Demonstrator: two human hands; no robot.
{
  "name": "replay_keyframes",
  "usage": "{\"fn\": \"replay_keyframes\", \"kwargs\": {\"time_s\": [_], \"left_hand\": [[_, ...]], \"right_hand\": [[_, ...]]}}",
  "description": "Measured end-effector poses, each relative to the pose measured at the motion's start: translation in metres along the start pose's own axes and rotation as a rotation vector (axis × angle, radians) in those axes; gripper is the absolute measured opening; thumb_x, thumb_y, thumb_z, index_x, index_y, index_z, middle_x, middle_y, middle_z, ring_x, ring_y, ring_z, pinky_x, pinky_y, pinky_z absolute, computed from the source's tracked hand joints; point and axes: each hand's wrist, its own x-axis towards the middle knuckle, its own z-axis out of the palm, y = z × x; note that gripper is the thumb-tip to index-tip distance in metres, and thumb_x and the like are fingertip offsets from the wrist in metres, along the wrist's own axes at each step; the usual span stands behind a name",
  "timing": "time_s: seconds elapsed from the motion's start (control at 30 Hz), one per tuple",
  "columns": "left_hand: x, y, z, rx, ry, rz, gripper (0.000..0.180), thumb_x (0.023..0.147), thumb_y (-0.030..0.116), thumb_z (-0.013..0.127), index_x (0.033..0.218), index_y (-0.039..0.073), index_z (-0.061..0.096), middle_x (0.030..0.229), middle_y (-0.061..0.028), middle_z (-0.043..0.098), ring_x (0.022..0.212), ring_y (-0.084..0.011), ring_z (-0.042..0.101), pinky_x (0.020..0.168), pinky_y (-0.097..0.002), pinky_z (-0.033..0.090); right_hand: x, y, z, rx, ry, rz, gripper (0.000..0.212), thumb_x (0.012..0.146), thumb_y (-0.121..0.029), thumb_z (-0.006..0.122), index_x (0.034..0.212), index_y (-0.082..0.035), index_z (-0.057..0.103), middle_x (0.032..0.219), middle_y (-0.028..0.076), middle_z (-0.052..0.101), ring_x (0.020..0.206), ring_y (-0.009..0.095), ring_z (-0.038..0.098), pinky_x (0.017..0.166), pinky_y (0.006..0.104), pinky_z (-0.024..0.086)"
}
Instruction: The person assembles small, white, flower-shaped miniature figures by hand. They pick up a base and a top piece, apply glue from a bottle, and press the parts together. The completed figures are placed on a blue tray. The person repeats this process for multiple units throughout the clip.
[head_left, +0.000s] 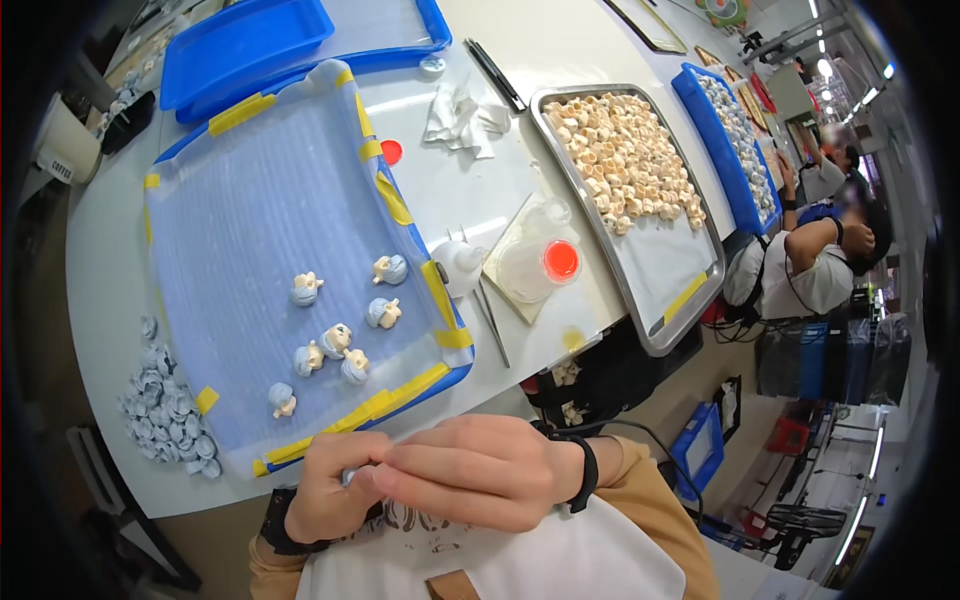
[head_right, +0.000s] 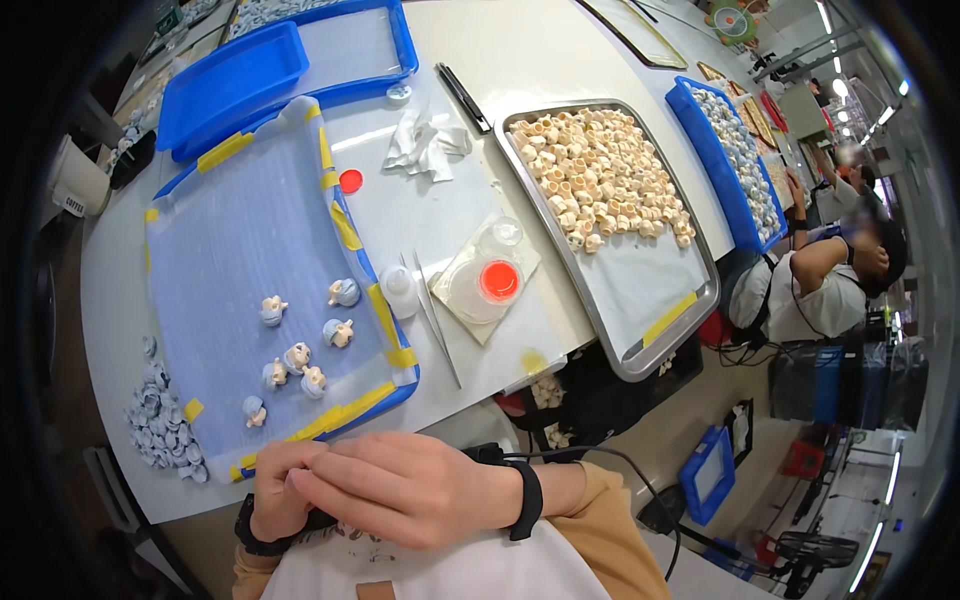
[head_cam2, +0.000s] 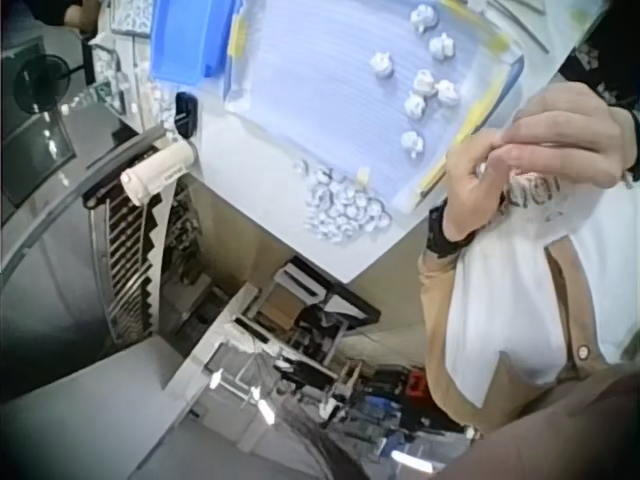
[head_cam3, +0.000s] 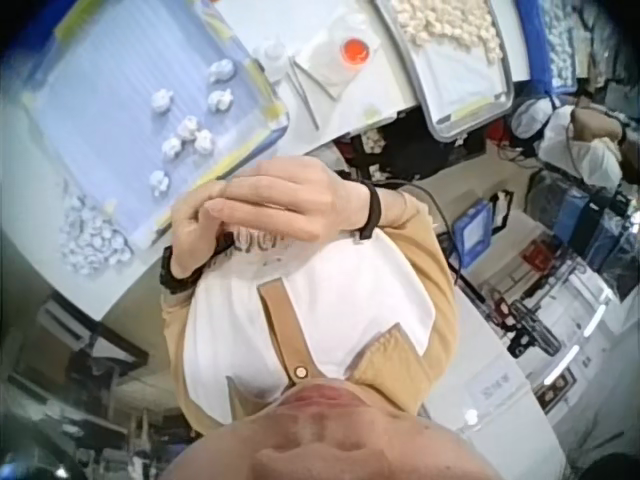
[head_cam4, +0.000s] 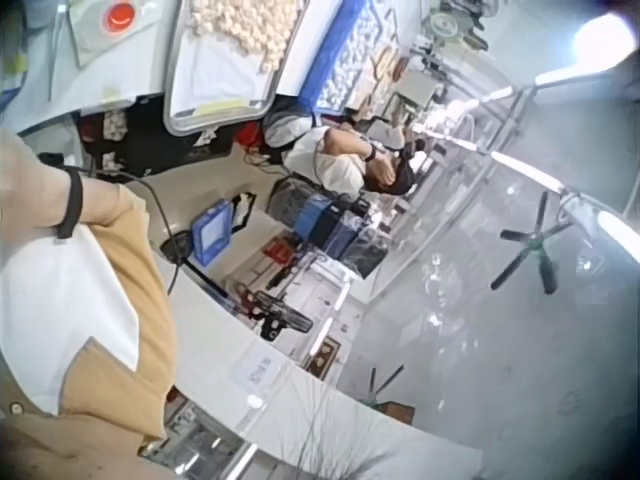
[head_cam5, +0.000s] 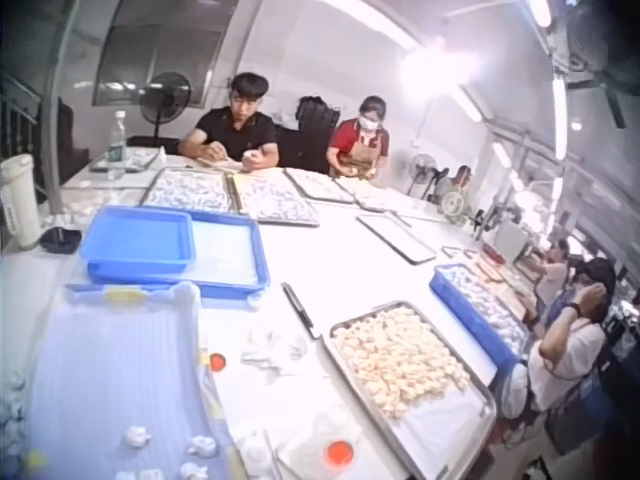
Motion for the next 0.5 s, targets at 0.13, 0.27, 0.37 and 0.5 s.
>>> {"fn": "replay_keyframes", "kwargs": {"time_s": [0.13, 0.27, 0.37, 0.5], "left_hand": [[0.001, 0.001, -0.001, -0.096, -0.072, -0.047, 0.038, 0.091, 0.035, 0.048, 0.087, -0.001, 0.061, 0.07, -0.0062, 0.059, 0.056, -0.0137, 0.053, 0.053, -0.0253, 0.042], [0.002, 0.007, 0.002, -0.178, -0.012, -0.14, 0.032, 0.089, 0.022, 0.044, 0.101, -0.002, 0.061, 0.082, -0.0083, 0.061, 0.064, -0.0124, 0.055, 0.06, -0.0244, 0.044], [0.004, 0.009, 0.004, -0.221, 0.013, -0.164, 0.032, 0.087, 0.016, 0.044, 0.109, -0.003, 0.058, 0.087, -0.0098, 0.061, 0.069, -0.0121, 0.056, 0.064, -0.0241, 0.045], [0.004, 0.012, 0.007, -0.284, 0.095, -0.141, 0.031, 0.085, 0.011, 0.052, 0.112, -0.004, 0.054, 0.085, -0.0075, 0.06, 0.07, -0.0098, 0.054, 0.065, -0.0232, 0.045]], "right_hand": [[-0.003, 0.005, -0.011, 0.062, -0.021, 0.093, 0.033, 0.066, -0.003, 0.07, 0.099, 0.004, 0.065, 0.089, 0.013, 0.062, 0.067, 0.022, 0.061, 0.058, 0.0283, 0.05], [-0.008, 0.014, -0.052, -0.078, -0.01, 0.314, 0.038, 0.06, -0.001, 0.076, 0.096, 0.001, 0.065, 0.087, 0.013, 0.062, 0.068, 0.024, 0.061, 0.057, 0.0304, 0.049], [-0.001, 0.019, -0.085, -0.437, 0.149, 0.603, 0.032, 0.06, 0.005, 0.072, 0.09, -0.002, 0.064, 0.085, 0.012, 0.062, 0.074, 0.023, 0.061, 0.066, 0.03, 0.048], [0.011, 0.042, -0.116, -0.536, -0.05, 0.609, 0.024, 0.066, 0.001, 0.072, 0.088, -0.001, 0.063, 0.083, 0.01, 0.061, 0.075, 0.024, 0.059, 0.065, 0.0304, 0.046]]}}
